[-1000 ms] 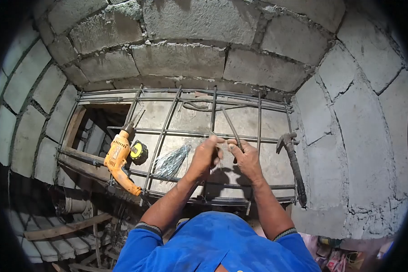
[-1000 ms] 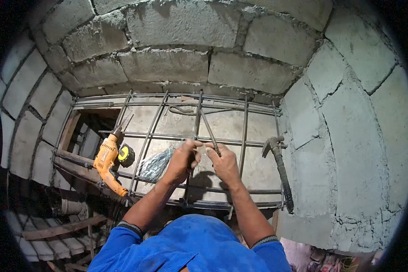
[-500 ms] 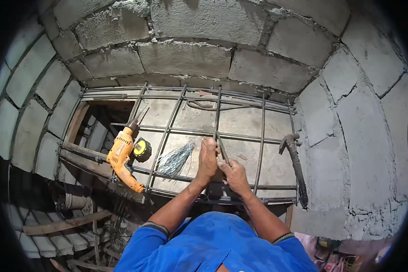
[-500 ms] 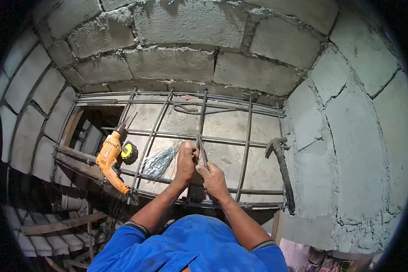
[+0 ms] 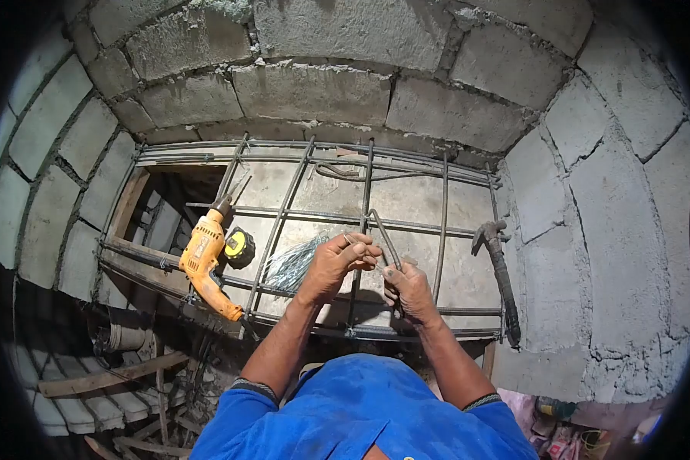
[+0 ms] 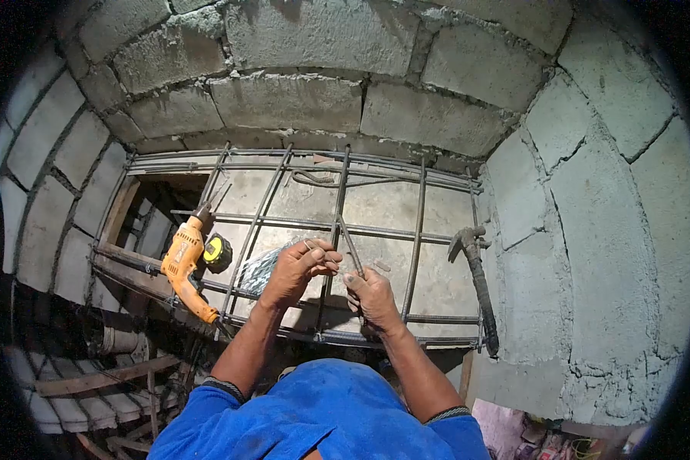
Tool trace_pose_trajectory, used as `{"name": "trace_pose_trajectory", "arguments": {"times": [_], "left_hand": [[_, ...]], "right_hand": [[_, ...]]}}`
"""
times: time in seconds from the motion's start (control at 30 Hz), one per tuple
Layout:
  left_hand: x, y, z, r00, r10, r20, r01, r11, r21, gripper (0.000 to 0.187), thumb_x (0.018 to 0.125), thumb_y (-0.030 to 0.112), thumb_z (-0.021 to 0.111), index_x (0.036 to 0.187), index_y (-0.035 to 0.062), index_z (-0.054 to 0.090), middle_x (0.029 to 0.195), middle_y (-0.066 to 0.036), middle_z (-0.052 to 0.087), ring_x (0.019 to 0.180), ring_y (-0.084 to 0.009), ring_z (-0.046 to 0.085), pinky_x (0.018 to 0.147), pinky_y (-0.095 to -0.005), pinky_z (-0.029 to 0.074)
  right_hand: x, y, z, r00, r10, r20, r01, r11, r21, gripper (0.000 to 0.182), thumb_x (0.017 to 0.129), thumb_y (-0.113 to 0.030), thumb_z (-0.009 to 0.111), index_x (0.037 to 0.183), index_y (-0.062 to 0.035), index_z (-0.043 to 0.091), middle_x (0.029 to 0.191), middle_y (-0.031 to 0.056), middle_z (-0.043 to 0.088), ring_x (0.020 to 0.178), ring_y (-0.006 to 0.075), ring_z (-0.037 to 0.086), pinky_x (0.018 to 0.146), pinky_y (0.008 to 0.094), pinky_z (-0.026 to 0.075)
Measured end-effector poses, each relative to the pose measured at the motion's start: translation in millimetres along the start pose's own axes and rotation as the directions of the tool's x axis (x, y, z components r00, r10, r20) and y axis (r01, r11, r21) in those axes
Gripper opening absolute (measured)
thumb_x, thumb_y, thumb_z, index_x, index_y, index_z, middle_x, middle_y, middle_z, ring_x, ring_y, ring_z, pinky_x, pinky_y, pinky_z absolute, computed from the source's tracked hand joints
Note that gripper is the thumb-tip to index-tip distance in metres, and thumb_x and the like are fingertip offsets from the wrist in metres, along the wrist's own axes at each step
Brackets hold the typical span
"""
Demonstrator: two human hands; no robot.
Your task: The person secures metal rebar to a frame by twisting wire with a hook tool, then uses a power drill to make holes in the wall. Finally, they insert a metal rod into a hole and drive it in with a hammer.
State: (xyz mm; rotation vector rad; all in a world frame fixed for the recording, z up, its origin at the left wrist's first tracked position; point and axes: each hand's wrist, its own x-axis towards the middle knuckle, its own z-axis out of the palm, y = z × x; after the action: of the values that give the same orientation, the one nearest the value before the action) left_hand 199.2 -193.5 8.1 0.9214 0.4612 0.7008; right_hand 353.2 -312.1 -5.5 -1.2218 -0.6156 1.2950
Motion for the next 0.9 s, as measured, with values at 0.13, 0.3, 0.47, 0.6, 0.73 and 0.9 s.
{"name": "trace_pose_trajectory", "arguments": {"times": [0.13,0.3,0.47,0.6,0.73,0.9], "left_hand": [[2,-5,-3,0.998,-0.024,-0.064,0.029,0.997,0.077,0.026,0.098,0.022,0.062,0.108,-0.0015,0.064,0.093,-0.013,0.071,0.079,-0.0177,0.069,0.074,-0.0305,0.057],[6,-12,-3,0.995,-0.031,-0.09,0.04,0.995,0.093,0.023,0.097,0.022,0.063,0.102,-0.0007,0.066,0.089,-0.011,0.072,0.072,-0.0165,0.068,0.068,-0.0298,0.057],[16,-40,-1,0.888,0.46,-0.005,-0.28,0.549,0.787,0.016,0.096,0.015,0.063,0.104,0.0026,0.067,0.084,-0.011,0.071,0.069,-0.02,0.068,0.065,-0.0321,0.055],[30,-57,-14,0.799,0.498,0.338,-0.369,-0.038,0.929,0.017,0.091,0.012,0.062,0.106,0.0057,0.066,0.088,-0.015,0.068,0.078,-0.0339,0.065,0.066,-0.0396,0.052],[46,-55,2,0.98,-0.067,-0.19,0.161,0.825,0.541,0.03,0.099,0.029,0.059,0.113,0.003,0.067,0.098,-0.007,0.07,0.088,-0.0185,0.067,0.07,-0.0322,0.052],[46,-57,38,0.993,-0.042,-0.113,0.052,0.994,0.091,0.029,0.1,0.029,0.058,0.107,0.0021,0.067,0.099,-0.007,0.068,0.085,-0.015,0.065,0.077,-0.0302,0.052]], "right_hand": [[-3,2,5,1.0,0.008,-0.003,-0.008,0.998,0.069,0.024,0.096,-0.026,0.065,0.091,-0.0038,0.057,0.067,-0.0035,0.049,0.053,0.0046,0.044,0.046,0.0226,0.036],[-4,1,4,0.998,0.022,-0.052,-0.024,0.999,-0.028,0.023,0.097,-0.025,0.064,0.091,-0.0037,0.057,0.066,-0.003,0.049,0.053,0.0043,0.045,0.045,0.0226,0.035],[5,2,-5,0.991,0.008,-0.134,-0.022,0.995,-0.1,0.024,0.096,-0.023,0.063,0.087,-0.0011,0.059,0.064,-0.0009,0.052,0.054,0.0056,0.046,0.046,0.0241,0.037],[17,7,0,0.922,-0.33,-0.203,0.15,0.787,-0.598,0.028,0.092,-0.021,0.059,0.078,0.0031,0.061,0.065,0.0043,0.059,0.053,0.0096,0.051,0.046,0.0294,0.039],[37,2,-6,0.962,-0.116,-0.249,0.069,0.979,-0.19,0.02,0.098,-0.02,0.057,0.091,-0.0018,0.061,0.062,-0.002,0.05,0.052,0.0064,0.048,0.044,0.0236,0.04],[35,-10,-28,0.978,-0.158,-0.135,0.13,0.972,-0.197,0.026,0.102,-0.027,0.056,0.098,-0.0019,0.062,0.072,-0.0018,0.054,0.055,0.0043,0.048,0.046,0.0224,0.042]]}}
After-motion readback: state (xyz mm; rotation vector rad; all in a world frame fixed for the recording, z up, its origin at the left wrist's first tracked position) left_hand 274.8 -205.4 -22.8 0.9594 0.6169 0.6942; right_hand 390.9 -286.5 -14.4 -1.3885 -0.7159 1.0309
